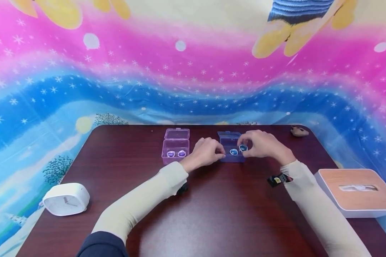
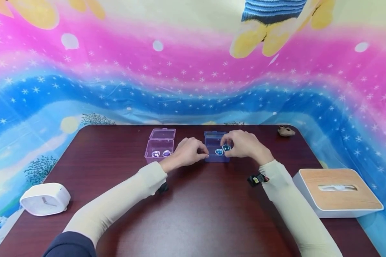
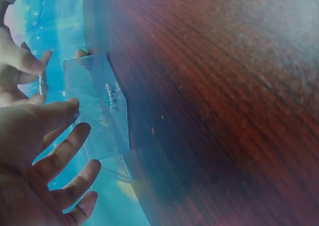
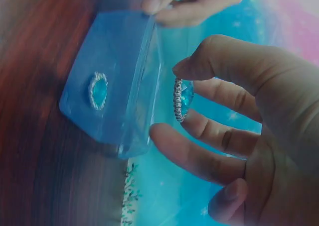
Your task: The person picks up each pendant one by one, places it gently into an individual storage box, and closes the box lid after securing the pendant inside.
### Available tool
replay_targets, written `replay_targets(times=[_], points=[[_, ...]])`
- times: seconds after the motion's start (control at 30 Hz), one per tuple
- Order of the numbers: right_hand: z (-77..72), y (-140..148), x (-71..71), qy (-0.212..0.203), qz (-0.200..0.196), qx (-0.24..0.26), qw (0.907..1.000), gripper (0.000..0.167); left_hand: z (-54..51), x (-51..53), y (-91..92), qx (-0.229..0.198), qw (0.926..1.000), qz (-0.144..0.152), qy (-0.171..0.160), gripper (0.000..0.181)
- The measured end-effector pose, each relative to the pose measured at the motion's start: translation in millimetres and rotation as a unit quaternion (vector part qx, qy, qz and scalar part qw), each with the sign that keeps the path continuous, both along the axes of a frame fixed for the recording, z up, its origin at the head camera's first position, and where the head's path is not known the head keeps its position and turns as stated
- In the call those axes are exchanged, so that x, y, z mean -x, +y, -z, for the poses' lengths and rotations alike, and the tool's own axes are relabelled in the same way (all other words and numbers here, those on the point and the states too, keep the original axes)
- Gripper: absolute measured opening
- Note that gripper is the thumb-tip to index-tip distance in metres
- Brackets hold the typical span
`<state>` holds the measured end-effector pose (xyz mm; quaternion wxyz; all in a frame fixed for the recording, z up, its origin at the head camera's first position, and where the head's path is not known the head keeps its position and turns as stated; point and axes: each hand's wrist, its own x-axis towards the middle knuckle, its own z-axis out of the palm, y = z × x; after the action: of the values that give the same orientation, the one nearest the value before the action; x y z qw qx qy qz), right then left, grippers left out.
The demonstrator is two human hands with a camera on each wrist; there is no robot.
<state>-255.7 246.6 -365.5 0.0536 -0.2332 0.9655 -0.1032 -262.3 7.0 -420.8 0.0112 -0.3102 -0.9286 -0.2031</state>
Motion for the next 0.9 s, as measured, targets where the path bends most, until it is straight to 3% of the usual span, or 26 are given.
replay_targets(times=[0.17, 0.5, 0.67, 0.9], points=[[5.1, 5.3, 16.8, -0.011, 0.001, 0.011, 0.9999, 0.03, 0.2, -0.1, -0.5, 0.003, 1.0, 0.001, -0.005, 0.014], [20.9, 4.8, 35.6, -0.057, -0.019, 0.092, 0.9939, 0.031, -1.2, -1.0, -2.0, -0.006, 0.9999, 0.003, -0.009, 0.015], [27.1, -2.4, 38.9, -0.06, -0.018, 0.085, 0.9944, 0.033, -1.1, -0.9, -1.9, -0.003, 1.0, 0.002, -0.007, 0.014], [32.2, -12.9, 39.3, -0.033, -0.016, 0.055, 0.9978, 0.033, -1.8, -0.8, -1.4, 0.001, 1.0, 0.005, -0.005, 0.015]])
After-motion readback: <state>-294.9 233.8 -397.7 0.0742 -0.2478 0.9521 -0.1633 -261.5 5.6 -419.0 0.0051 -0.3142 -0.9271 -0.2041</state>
